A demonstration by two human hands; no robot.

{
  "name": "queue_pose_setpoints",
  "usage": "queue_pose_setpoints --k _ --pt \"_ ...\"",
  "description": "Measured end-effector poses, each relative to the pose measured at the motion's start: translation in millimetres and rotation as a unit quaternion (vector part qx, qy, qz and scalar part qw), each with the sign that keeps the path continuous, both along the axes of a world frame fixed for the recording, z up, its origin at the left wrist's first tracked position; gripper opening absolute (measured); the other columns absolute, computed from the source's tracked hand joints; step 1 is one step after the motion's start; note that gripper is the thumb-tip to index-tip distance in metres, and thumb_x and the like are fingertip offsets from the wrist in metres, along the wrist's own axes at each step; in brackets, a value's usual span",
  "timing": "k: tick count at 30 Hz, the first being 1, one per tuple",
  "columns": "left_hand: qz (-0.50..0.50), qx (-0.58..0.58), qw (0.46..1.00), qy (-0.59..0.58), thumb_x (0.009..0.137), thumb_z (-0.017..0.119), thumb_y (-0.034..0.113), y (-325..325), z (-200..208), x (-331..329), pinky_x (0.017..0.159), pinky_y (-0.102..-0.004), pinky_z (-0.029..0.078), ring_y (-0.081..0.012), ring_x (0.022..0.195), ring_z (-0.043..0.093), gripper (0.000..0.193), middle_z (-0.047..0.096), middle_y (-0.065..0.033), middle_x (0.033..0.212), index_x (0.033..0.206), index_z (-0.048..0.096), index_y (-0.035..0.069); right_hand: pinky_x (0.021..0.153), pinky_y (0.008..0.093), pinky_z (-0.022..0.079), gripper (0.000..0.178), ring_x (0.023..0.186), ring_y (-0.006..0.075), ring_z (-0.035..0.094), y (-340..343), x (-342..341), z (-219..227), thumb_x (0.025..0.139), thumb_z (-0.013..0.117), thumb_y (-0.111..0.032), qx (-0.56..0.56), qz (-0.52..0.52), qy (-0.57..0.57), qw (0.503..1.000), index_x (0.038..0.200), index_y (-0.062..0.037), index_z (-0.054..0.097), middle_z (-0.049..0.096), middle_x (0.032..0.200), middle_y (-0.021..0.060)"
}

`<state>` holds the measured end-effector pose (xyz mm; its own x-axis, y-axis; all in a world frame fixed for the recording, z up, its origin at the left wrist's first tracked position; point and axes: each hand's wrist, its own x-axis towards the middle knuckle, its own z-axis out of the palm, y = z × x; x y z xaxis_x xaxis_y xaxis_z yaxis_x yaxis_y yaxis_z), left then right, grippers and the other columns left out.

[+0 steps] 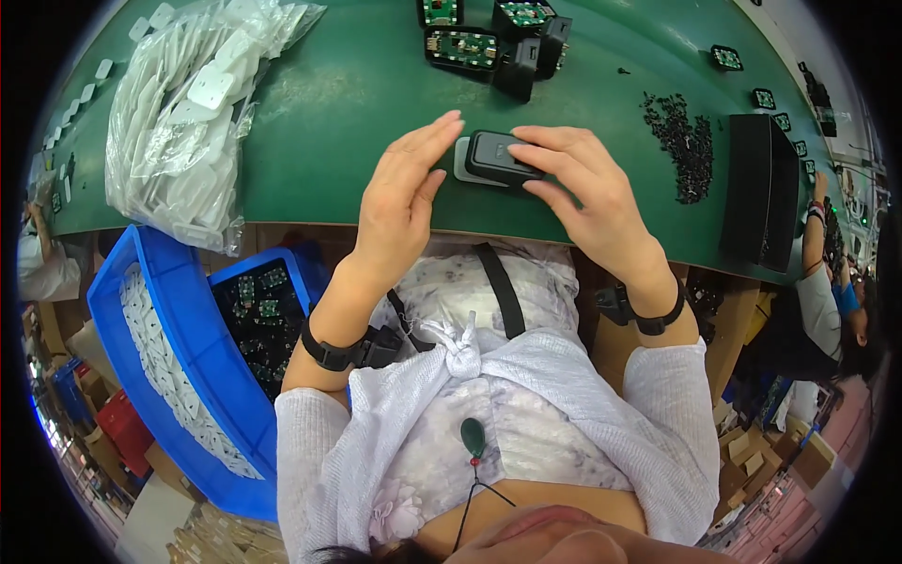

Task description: The person inserts a small black component into a white plastic cover and presses the assembly onto a black electronic housing. This process is repeated several times before the person retrieves more circuit boards from a blue bin.

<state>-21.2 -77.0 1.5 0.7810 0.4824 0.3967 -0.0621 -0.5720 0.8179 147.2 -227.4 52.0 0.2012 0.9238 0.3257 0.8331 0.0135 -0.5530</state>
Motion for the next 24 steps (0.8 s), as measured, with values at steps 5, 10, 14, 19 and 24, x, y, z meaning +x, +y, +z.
queue_pose_setpoints --k 5,10,14,19,24 --pt "-0.016 0.068 0.997 0.024 0.08 0.046 -0.01 0.2 -4.9 -2.0 0.1 -0.0384 0.043 -0.0298 0.121 0.055 0.048 0.06 -0.0101 0.13 0.123 0.061 0.005 0.088 0.0364 0.05 0.04 0.105 0.0281 0.059 9.3 -3.4 -6.0 0.074 0.069 0.004 -0.03 0.029 -0.015 0.999 0.112 -0.0044 0.065 0.063 0.119 0.0082" --pt "-0.028 0.137 0.988 0.062 0.081 0.046 -0.006 4.1 -7.4 -4.8 0.098 -0.0375 0.043 -0.0263 0.122 0.055 0.048 0.059 -0.0061 0.131 0.124 0.062 0.007 0.088 0.036 0.05 0.038 0.106 0.0281 0.059 10.9 -5.0 -9.9 0.074 0.068 0.004 -0.041 0.03 -0.022 0.999 0.111 -0.0047 0.066 0.063 0.12 0.0078" --pt "-0.033 0.152 0.985 0.08 0.081 0.049 -0.004 3.7 -6.9 -5.2 0.098 -0.0376 0.043 -0.0259 0.122 0.054 0.048 0.059 -0.0061 0.132 0.125 0.062 0.008 0.087 0.036 0.051 0.04 0.107 0.0287 0.059 9.2 -5.1 -18.5 0.074 0.067 0.004 -0.022 0.021 -0.037 0.999 0.113 -0.0056 0.066 0.062 0.122 0.0082" --pt "-0.04 0.265 0.958 0.103 0.08 0.055 0.002 4.5 0.7 -5.9 0.095 -0.0383 0.046 -0.0269 0.121 0.054 0.047 0.054 -0.0091 0.137 0.127 0.058 0.003 0.087 0.0361 0.051 0.041 0.107 0.0296 0.059 4.5 -12.1 -30.6 0.075 0.066 0.005 0.019 -0.004 -0.066 0.998 0.114 -0.0066 0.067 0.062 0.123 0.0092" --pt "-0.026 0.279 0.955 0.097 0.077 0.064 0.008 -6.1 1.3 1.6 0.091 -0.0384 0.048 -0.0286 0.114 0.057 0.05 0.055 -0.0123 0.134 0.126 0.056 -0.001 0.09 0.0353 0.05 0.039 0.107 0.0311 0.059 5.7 -4.0 -26.3 0.074 0.065 0.004 0.0 -0.009 -0.004 1.0 0.112 -0.006 0.067 0.061 0.125 0.0116"
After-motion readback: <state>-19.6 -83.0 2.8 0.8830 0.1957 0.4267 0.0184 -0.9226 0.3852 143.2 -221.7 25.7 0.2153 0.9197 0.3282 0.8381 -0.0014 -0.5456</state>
